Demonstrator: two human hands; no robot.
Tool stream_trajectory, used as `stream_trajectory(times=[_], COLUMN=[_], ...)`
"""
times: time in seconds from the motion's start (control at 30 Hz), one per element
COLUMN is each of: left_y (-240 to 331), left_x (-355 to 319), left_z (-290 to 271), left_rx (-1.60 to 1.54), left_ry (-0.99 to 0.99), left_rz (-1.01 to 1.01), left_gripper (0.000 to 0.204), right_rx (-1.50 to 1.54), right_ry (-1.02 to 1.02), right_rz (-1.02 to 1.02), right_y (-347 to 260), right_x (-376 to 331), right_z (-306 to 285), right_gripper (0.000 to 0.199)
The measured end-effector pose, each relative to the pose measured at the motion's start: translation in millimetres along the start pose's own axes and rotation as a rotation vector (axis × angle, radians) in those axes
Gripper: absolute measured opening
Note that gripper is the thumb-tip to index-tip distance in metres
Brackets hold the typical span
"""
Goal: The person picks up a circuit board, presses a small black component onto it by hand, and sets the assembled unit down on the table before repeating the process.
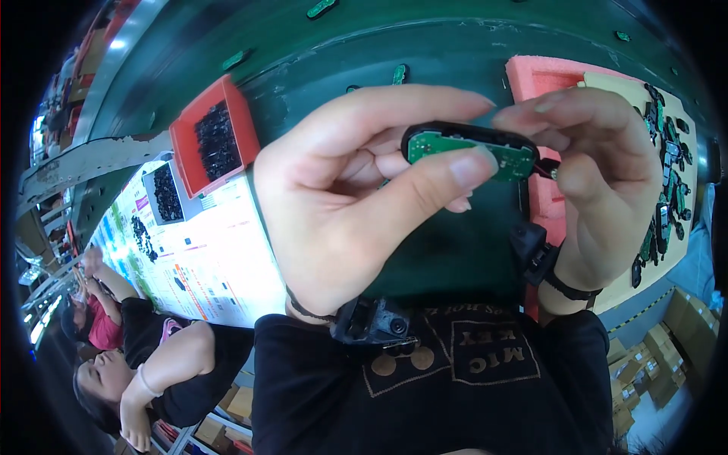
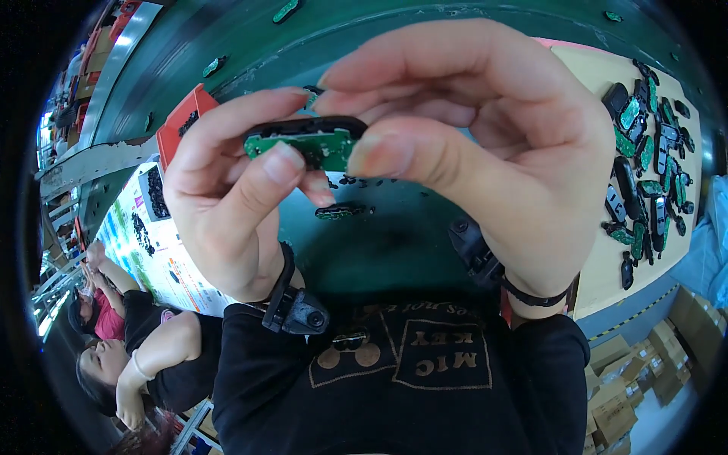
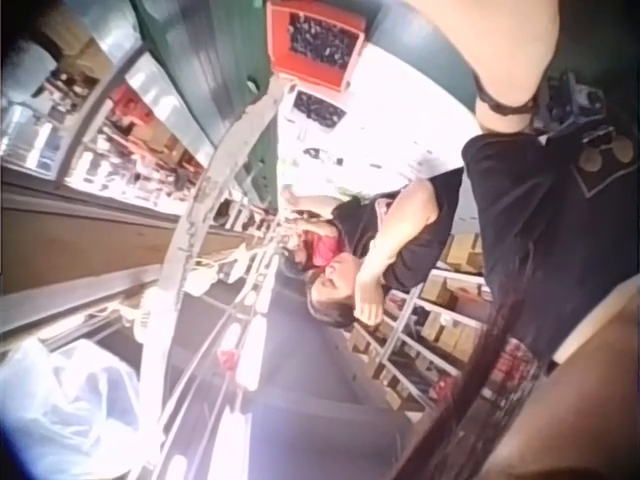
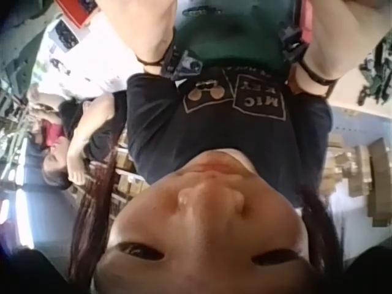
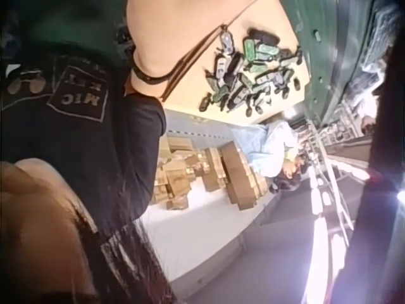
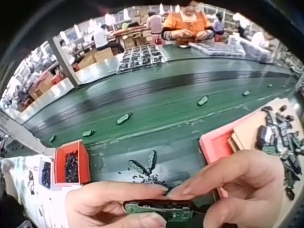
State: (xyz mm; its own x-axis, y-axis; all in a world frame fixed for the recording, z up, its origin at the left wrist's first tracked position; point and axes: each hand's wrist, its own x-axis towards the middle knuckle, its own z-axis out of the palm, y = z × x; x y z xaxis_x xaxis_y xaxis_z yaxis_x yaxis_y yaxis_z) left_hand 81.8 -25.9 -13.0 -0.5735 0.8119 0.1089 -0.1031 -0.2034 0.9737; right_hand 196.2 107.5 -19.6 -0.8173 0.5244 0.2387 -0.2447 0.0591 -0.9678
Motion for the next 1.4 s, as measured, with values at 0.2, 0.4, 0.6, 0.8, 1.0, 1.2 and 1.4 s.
stream_trajectory(times=[0.2,0.4,0.6,0.8,1.0,1.2,1.4], left_y=[-7.3,-17.8,-115.3,-115.3,-109.2,-96.8,-103.4], left_x=[2.9,25.5,141.9,180.0,167.7,160.2,151.8], left_z=[-3.9,-7.6,-101.3,-97.7,-139.7,-173.4,-197.1], left_rx=[-0.052,0.061,0.283,1.046,0.707,1.438,1.522], left_ry=[-0.025,0.057,0.165,0.233,0.013,0.526,0.617], left_rz=[-0.016,-0.094,-0.238,-0.298,-0.091,-0.009,-0.312], left_gripper=[0.027,0.021,0.015,0.011,0.012,0.022,0.024], right_rx=[0.059,0.066,-0.274,-0.585,-0.703,-0.813,-0.843], right_ry=[-0.074,-0.117,0.093,-0.031,-0.212,-0.360,-0.315], right_rz=[0.027,-0.008,0.049,0.156,0.170,0.080,0.069], right_y=[2.6,9.7,33.1,52.4,71.1,104.9,121.4], right_x=[6.5,16.7,25.7,29.9,29.7,25.3,33.8], right_z=[-0.4,-6.1,-9.7,-34.9,-25.2,-3.0,18.4], right_gripper=[0.037,0.032,0.028,0.024,0.019,0.014,0.010])
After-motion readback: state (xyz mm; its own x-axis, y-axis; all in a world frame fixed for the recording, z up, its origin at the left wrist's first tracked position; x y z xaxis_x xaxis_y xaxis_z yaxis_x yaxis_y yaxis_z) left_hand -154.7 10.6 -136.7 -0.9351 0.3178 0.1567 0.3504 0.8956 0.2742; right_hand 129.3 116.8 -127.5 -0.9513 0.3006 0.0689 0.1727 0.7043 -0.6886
